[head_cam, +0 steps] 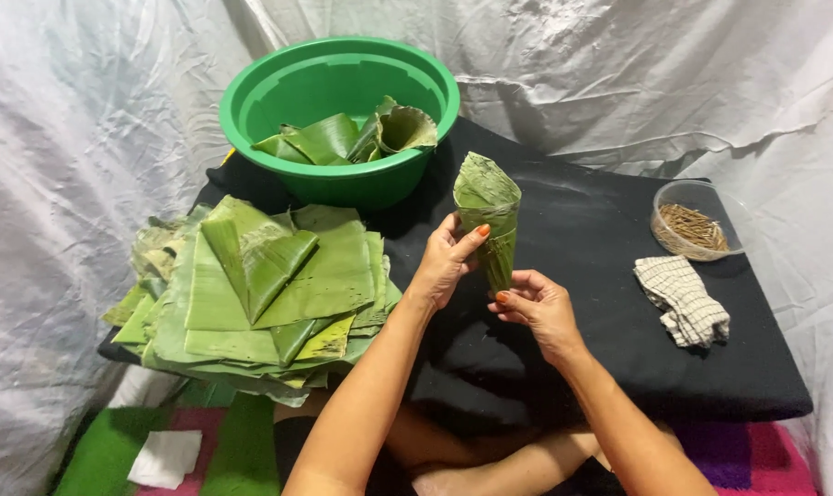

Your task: Cleaning banana leaves with a cloth and folding them into cone shapes for food packaging.

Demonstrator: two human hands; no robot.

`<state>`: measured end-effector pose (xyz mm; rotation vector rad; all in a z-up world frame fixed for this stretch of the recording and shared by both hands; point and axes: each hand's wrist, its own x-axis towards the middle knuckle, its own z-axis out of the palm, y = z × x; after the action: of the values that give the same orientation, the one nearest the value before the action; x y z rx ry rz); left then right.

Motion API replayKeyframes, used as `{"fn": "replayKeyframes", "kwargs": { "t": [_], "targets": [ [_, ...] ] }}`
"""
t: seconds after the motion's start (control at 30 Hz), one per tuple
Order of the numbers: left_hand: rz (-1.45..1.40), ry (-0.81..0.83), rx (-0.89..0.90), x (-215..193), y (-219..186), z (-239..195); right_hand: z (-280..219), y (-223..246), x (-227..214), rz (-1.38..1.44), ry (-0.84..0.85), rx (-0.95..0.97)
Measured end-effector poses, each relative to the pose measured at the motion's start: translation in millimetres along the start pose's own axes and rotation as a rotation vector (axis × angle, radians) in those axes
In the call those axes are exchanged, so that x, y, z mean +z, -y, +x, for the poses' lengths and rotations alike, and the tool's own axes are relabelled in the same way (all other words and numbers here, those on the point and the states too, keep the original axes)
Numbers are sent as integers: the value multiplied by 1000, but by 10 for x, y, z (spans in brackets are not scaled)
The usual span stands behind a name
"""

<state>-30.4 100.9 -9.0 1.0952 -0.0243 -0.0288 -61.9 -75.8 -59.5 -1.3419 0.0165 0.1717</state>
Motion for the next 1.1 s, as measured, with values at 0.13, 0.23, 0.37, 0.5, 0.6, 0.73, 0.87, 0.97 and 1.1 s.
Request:
{"fn": "replayKeyframes", "kwargs": {
  "t": [0.13,0.23,0.37,0.5,0.6,0.73,0.87,0.97,1.1],
  "targets": [
    [15,-37,50,-103,-15,5,130,53,-74,-136,-4,-35],
    [153,-11,95,-168,25,0,201,311,-69,-59,-65,-84],
    [292,61,100,-184,8,-84,339,576,-92,-4,7,-85],
    [380,153,44,-169,-188,-197,552,505,-203,-124,-22,-115],
    [405,166,-15,-244,-282,-264,509,607,-49,-97,-44,-128],
    [294,158,-91,-407,-438,-389,452,759,197,-43,-64,-149],
    [242,150,-71,-644,-729,-497,486,860,365,26,-40,-157],
    [212,39,17,-905,-843,-436,516,911,471,55,2,-151],
    [71,-190,117,-1263,-881,-318,469,968,735,98,85,-138]
  ]
}}
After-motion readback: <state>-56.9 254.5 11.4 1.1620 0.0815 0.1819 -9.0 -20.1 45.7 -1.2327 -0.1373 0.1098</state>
